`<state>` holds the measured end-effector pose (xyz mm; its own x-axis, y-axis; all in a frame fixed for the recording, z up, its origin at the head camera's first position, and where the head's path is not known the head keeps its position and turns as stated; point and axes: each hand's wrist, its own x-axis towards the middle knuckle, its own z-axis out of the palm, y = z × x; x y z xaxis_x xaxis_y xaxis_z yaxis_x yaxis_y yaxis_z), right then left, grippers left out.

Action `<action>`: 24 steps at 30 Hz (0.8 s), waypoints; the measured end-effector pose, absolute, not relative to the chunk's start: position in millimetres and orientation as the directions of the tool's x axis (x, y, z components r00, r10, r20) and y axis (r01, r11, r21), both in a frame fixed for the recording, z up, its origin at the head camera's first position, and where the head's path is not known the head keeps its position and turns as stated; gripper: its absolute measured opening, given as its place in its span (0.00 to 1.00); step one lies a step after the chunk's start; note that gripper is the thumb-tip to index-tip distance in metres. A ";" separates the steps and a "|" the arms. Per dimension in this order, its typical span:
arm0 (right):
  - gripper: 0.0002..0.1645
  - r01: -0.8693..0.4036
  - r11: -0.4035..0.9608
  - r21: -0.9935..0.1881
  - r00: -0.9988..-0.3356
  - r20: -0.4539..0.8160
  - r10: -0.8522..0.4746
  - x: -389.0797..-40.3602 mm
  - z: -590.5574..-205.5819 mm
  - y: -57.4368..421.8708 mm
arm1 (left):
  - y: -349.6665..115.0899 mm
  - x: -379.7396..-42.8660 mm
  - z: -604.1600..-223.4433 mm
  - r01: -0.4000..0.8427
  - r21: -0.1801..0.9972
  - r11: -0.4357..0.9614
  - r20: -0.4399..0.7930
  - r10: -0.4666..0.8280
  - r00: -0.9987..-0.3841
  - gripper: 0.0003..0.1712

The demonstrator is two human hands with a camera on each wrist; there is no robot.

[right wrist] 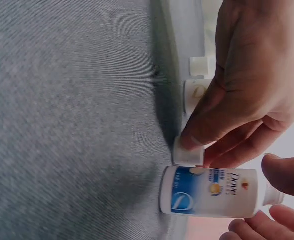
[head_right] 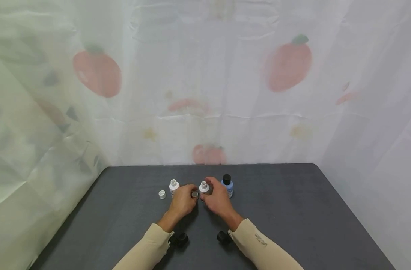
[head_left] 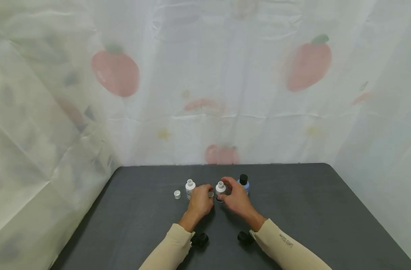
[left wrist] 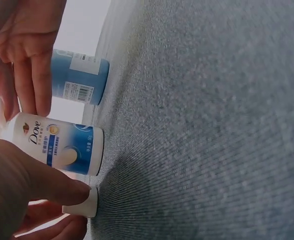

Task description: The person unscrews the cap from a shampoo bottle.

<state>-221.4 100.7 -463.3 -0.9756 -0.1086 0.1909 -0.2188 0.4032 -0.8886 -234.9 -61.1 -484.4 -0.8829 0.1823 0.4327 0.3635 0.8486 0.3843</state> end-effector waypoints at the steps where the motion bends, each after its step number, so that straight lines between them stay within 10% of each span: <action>1: 0.34 -0.218 0.407 -0.887 -0.976 0.192 -0.104 -220.8 -461.3 101.6 | -61.0 -234.5 -483.9 0.364 0.391 0.846 0.430 0.182 -0.884 0.16; 24: 0.33 -0.253 0.336 -0.907 -0.967 0.249 -0.055 -214.9 -420.0 147.4 | -50.4 -213.7 -428.9 0.341 0.658 0.672 0.400 0.072 -0.914 0.30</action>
<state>-214.9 147.4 -420.0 -0.9669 -0.0549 0.2490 -0.2527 0.3362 -0.9073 -213.7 -50.4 -428.9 -0.9137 0.0715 0.4001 0.3407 0.6718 0.6577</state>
